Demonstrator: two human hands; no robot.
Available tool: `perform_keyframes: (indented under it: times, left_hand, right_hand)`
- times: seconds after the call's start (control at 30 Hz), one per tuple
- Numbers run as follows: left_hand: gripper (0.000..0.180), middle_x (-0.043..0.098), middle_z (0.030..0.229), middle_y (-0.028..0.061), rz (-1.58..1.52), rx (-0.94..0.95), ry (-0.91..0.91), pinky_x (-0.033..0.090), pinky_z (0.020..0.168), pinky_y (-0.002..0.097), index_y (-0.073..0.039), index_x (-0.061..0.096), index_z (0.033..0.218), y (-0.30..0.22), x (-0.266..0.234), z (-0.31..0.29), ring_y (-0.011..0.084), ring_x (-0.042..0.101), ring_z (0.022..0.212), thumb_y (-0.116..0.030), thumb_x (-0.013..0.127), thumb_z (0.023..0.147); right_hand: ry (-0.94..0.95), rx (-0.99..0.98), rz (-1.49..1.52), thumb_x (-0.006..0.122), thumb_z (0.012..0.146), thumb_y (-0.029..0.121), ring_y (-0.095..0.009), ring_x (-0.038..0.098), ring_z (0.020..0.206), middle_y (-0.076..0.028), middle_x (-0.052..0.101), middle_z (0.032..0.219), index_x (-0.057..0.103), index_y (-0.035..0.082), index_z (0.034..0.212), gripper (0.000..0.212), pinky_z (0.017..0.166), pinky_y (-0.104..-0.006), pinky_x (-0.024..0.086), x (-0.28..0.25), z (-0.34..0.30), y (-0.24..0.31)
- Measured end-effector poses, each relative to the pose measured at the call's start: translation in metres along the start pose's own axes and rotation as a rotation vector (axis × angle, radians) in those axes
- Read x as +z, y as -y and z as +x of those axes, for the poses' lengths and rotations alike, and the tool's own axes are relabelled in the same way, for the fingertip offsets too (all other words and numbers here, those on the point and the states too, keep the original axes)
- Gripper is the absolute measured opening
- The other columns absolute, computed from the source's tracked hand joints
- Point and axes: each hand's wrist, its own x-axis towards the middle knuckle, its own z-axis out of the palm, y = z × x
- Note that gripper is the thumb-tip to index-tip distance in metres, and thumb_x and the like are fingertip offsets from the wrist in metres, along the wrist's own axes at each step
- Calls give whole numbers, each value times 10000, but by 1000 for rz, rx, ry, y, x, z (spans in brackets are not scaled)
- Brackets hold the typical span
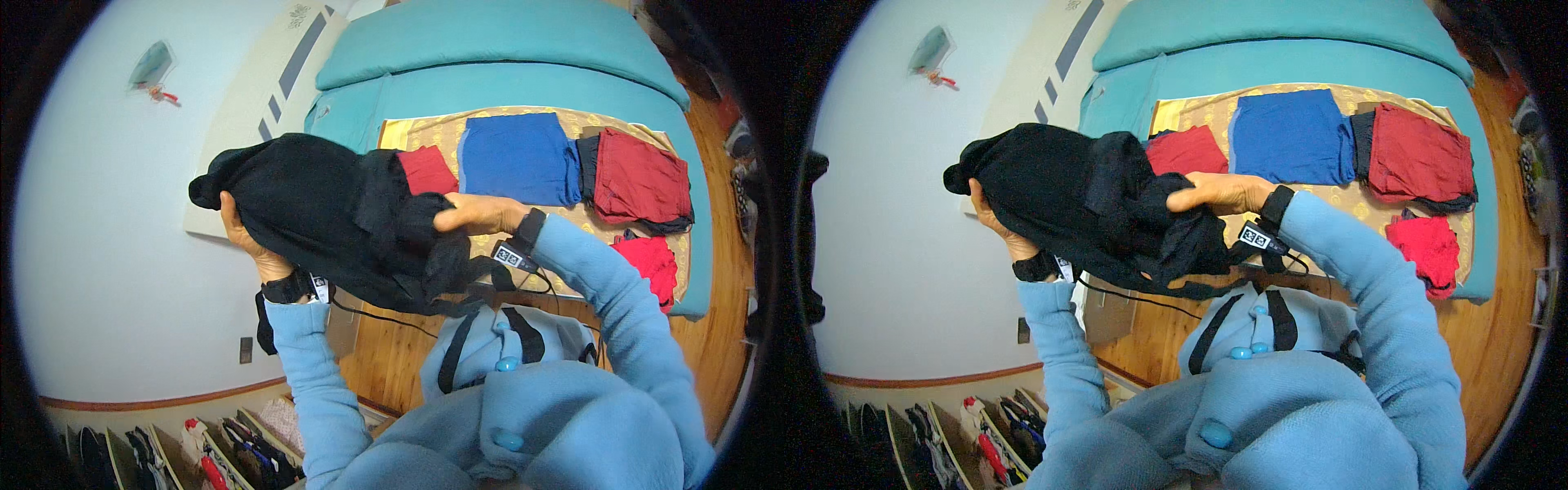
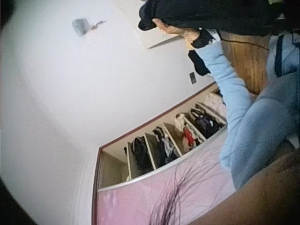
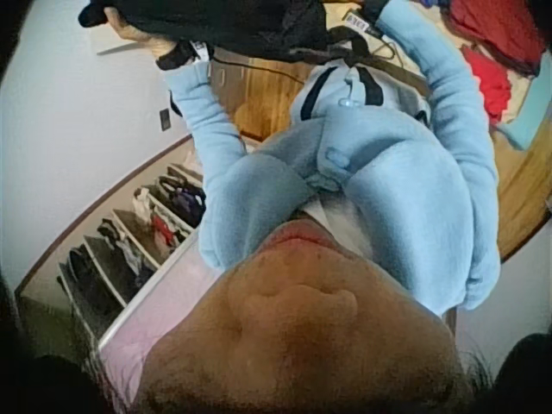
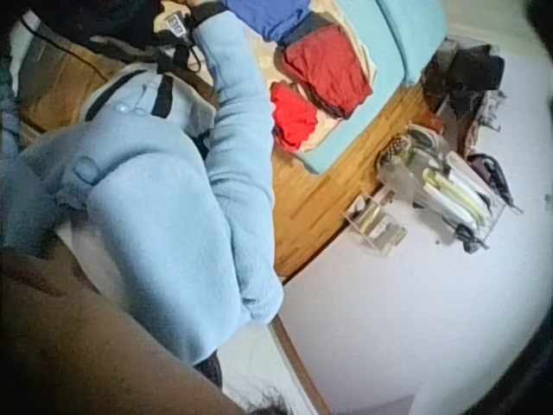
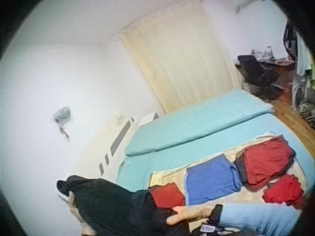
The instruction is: The person folds several shirts on a bed, including a red shirt, a blue polo, and a black long-sleeve shirt. They button the black shirt before folding it and place the folded items into a white laundry basket.
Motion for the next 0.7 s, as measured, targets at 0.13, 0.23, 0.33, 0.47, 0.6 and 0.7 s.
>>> perform_keyframes:
  times: [0.13,0.23,0.33,0.47,0.6,0.7]
  left_hand:
    - [509,626,1155,195,113,88,-373,536,898,366,5,599,1166,-12,-18,-20,313,643,1002,-407,589,867]
    - [399,608,1201,175,112,46,-366,501,949,385,4,585,1196,-22,-34,-25,302,601,1085,-244,610,884]
    - [345,635,1150,117,307,17,-360,502,893,339,12,594,1174,-23,-47,-25,239,615,1022,-98,657,853]
    - [224,665,921,34,897,24,-352,475,750,259,18,650,1030,-22,-56,-21,144,606,808,-97,662,837]
    - [186,635,752,36,1447,176,-290,456,626,264,-4,655,976,-23,-61,-16,129,555,655,-33,607,799]
    - [233,649,769,157,1638,231,-309,482,633,336,-17,649,997,-23,-62,-14,221,622,663,-7,556,783]
  right_hand:
    - [-417,-152,-287,765,775,324,-193,570,1075,-115,588,1228,472,-33,1314,710,986,-333,430,10,-7,39]
    - [-383,-238,-330,739,811,307,-175,594,991,-93,633,1119,546,-5,1244,567,921,-306,459,-12,-9,89]
    - [-433,-145,-476,725,829,304,-153,594,948,-69,652,1056,597,2,1169,473,874,-295,473,-27,-11,128]
    - [-429,-150,-580,721,833,357,-153,611,905,-85,653,1037,594,-20,1149,508,846,-273,486,-23,-17,168]
    - [-298,-191,-1060,736,798,431,-186,595,980,-116,648,1041,574,-36,1184,628,890,-294,472,-11,-37,201]
    - [-136,-114,-1350,760,774,271,-173,601,959,-72,664,1038,593,-2,1191,525,886,-309,484,-1,-53,213]
